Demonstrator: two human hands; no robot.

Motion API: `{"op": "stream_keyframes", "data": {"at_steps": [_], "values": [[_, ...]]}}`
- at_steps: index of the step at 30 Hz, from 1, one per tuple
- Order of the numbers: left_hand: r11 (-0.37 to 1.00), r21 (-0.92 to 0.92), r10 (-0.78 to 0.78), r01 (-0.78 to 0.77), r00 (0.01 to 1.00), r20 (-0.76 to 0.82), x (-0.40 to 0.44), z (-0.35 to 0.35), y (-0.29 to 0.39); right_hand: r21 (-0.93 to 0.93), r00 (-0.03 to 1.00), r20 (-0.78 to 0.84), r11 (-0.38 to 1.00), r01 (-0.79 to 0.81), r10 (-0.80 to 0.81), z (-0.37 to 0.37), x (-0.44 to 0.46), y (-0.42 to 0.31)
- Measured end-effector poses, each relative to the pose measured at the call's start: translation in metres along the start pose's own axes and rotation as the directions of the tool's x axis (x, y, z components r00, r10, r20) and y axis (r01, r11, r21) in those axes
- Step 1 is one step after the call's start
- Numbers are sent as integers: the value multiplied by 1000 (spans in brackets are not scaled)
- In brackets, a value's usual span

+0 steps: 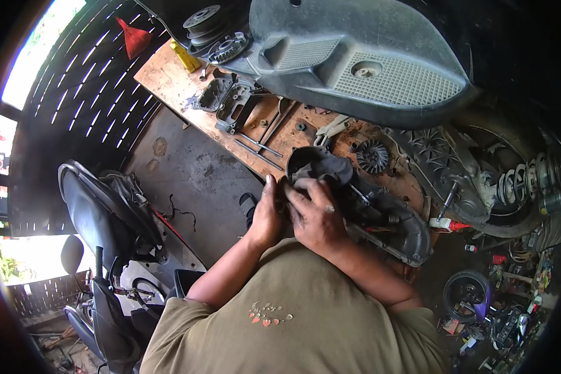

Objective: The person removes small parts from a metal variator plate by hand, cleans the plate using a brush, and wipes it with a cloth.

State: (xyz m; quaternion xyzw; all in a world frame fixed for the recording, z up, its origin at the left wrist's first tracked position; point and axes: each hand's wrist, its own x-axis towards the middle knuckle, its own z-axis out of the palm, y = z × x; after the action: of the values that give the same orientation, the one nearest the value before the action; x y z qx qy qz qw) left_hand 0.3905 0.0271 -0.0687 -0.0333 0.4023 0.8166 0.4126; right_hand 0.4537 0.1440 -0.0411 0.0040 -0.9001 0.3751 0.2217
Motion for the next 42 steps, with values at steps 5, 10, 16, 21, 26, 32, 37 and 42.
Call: {"op": "stream_keyframes", "data": {"at_steps": [5,10,16,21,26,32,37,42], "values": [[912,410,32,-2,997,-68,-6,-10,15,99,977,204,995,34,-54,-4,-9,13],[831,550,137,-90,989,-46,-13,-1,14,314,975,222,947,-71,-1,-4,-12,15],[679,710,249,-188,968,19,1,-7,23,193,979,-189,981,-35,72,19,-2,10],[782,566,251,-261,963,97,8,-12,12,170,997,-58,984,-48,59,8,-4,10],[855,426,305,-294,951,45,27,-34,-10,195,998,45,980,-44,36,-6,-1,13],[962,190,210,-195,975,-66,34,-38,8,97,985,160,992,-81,65,-7,-10,12],[971,110,212,-212,977,6,28,-9,25,268,993,-49,959,-92,109,-7,-3,11],[959,259,94,-117,991,96,24,-10,9,193,987,-123,978,-77,102,-13,7,17]]}}
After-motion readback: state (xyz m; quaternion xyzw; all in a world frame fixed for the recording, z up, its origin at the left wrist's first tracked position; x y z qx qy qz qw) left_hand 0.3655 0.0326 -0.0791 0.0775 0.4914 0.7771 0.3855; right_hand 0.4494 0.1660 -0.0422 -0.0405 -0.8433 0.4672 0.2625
